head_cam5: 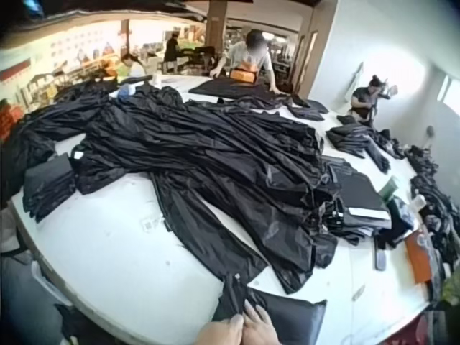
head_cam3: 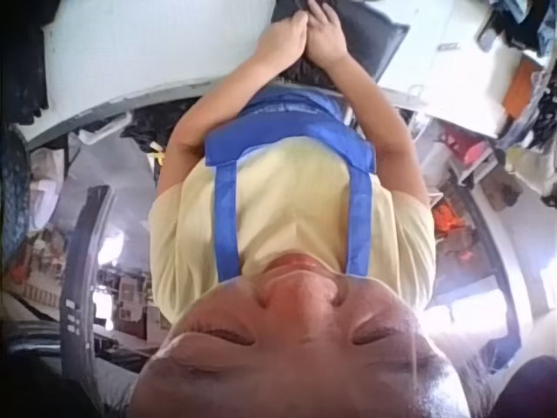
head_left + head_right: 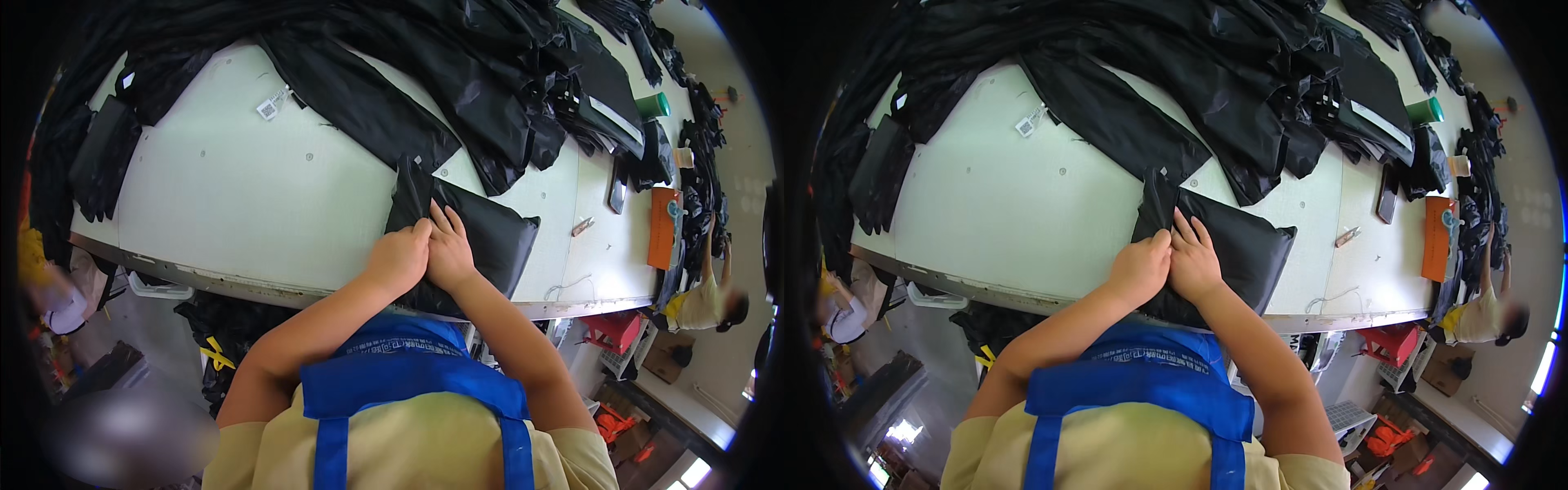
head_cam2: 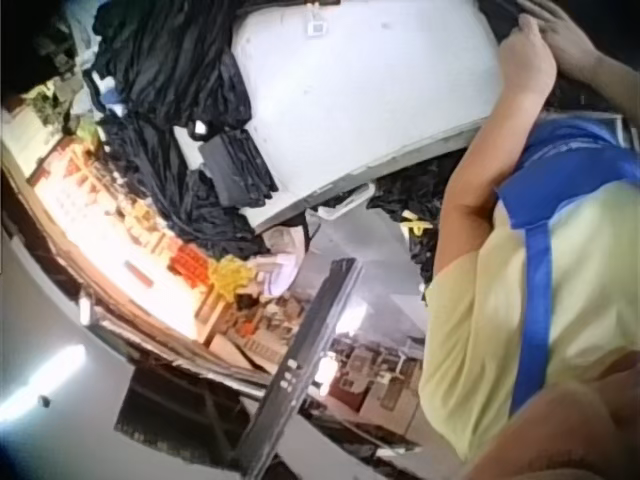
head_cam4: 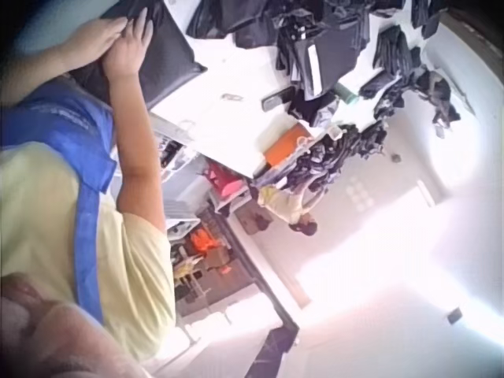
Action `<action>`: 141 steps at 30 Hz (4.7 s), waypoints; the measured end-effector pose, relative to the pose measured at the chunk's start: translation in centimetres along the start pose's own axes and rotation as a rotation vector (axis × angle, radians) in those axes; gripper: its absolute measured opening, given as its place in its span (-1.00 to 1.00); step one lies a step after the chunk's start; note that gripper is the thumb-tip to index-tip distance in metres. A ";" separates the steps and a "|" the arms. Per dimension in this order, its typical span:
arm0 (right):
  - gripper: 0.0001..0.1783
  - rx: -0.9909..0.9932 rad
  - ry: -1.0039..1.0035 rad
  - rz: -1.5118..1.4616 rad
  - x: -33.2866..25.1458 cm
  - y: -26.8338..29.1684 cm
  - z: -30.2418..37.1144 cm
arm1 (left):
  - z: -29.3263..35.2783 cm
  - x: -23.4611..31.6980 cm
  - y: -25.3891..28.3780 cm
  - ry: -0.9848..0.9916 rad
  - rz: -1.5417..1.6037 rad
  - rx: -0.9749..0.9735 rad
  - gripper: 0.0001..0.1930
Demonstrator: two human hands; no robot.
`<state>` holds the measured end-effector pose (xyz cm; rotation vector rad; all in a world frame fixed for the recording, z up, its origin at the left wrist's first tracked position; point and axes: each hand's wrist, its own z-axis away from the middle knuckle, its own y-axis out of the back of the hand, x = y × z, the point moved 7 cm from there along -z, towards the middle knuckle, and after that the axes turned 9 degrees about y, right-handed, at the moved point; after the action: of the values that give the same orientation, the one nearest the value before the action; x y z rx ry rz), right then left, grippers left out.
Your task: The person folds a black jacket on a table, aligns the sleeves, and smooths the fabric. They then fold the jacket into a compact rectangle and place it on a stack of similar folded items.
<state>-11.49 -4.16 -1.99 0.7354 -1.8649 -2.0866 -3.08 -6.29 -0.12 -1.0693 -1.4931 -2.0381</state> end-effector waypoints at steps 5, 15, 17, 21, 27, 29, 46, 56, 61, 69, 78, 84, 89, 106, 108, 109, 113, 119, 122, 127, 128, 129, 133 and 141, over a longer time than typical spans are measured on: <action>-0.33 0.277 0.018 -0.418 1.2 1.0 1.4 | 0.9 -0.6 -1.1 0.119 0.027 -0.071 -0.86; -0.71 0.392 0.362 -0.384 -6.3 5.0 6.0 | -2.3 -1.8 -3.6 0.173 -0.283 -0.212 -0.77; -0.79 0.345 0.340 -0.128 -8.4 3.0 6.1 | -2.4 -0.3 -2.6 0.231 -0.307 -0.291 -0.84; -0.82 0.314 0.405 -0.145 -8.6 2.9 5.4 | -2.4 -1.0 -2.9 0.171 -0.315 -0.229 -0.85; -0.87 0.429 0.359 -0.300 -8.5 4.1 5.8 | -2.1 -1.6 -2.7 0.107 -0.221 -0.219 -0.79; -0.89 0.443 0.287 -0.311 -7.8 4.7 5.6 | -1.7 -1.6 -2.4 0.104 -0.176 -0.221 -0.78; -0.83 0.538 -0.044 -0.156 2.9 6.8 -5.5 | 9.2 -2.1 -2.9 -0.130 -0.278 0.005 -0.17; -0.19 0.458 -0.521 -0.277 -4.2 8.9 6.2 | 4.8 -5.7 -1.8 0.604 1.283 -0.529 -0.39; 0.15 0.547 -0.748 -0.347 -6.6 17.2 13.9 | 8.2 7.9 1.6 0.217 1.191 -0.952 -0.33; -0.44 1.487 -1.396 -0.728 -14.1 17.4 43.8 | 17.5 21.5 -3.2 -0.355 0.451 -1.768 -0.12; -0.57 2.162 -1.247 -1.094 -7.8 -3.6 68.2 | 16.4 17.0 -11.5 0.077 0.343 -1.594 -0.36; 0.11 1.005 -2.199 -0.878 -3.8 -21.2 80.0 | 13.3 27.6 -7.1 -0.351 0.451 -1.255 -0.45; -0.33 0.885 -1.801 -0.876 7.5 -21.4 69.5 | 16.5 36.9 2.7 -0.749 1.432 -1.070 -0.51; -0.09 0.069 -1.387 -0.053 23.6 -3.9 36.6 | 20.1 20.2 14.5 -0.361 1.266 -0.465 -0.47; -0.12 0.111 -1.436 -0.002 20.4 -3.9 38.8 | 18.4 17.2 13.6 -0.308 1.162 -0.503 -0.26; -0.14 0.074 -1.462 -0.033 19.1 -2.8 38.6 | 17.9 16.3 13.0 -0.276 1.153 -0.492 -0.23; -0.17 0.055 -1.501 0.027 21.6 -1.8 41.2 | 16.3 14.1 9.6 -0.068 1.139 -0.473 -0.21; -0.30 0.086 -1.366 0.099 29.7 0.4 42.0 | 14.6 14.8 2.2 0.166 1.056 -0.489 -0.18; -0.31 0.105 -1.215 0.147 33.9 0.9 40.3 | 13.8 15.8 -1.5 0.252 1.011 -0.498 -0.11; -0.27 0.155 -1.419 0.098 38.2 0.4 44.7 | 12.8 18.9 -5.9 0.261 0.989 -0.552 -0.16; -0.25 0.143 -1.580 0.062 37.1 -0.1 48.1 | 12.7 19.3 -6.4 0.256 0.979 -0.565 -0.18; -0.25 0.145 -1.645 0.020 35.8 -0.3 51.0 | 12.5 19.9 -6.7 0.242 0.974 -0.571 -0.20; -0.30 -0.528 -1.596 -0.075 25.6 -4.4 62.8 | 12.6 20.4 -7.8 0.256 0.994 -0.588 -0.21; -0.57 0.250 -1.829 0.013 18.1 -6.7 74.6 | 13.3 17.1 -8.4 0.331 0.957 -0.661 -0.21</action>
<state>-64.48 51.45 -8.17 -1.8496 -2.5776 -2.5718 -15.12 11.08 9.55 -1.2401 -0.0244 -1.8146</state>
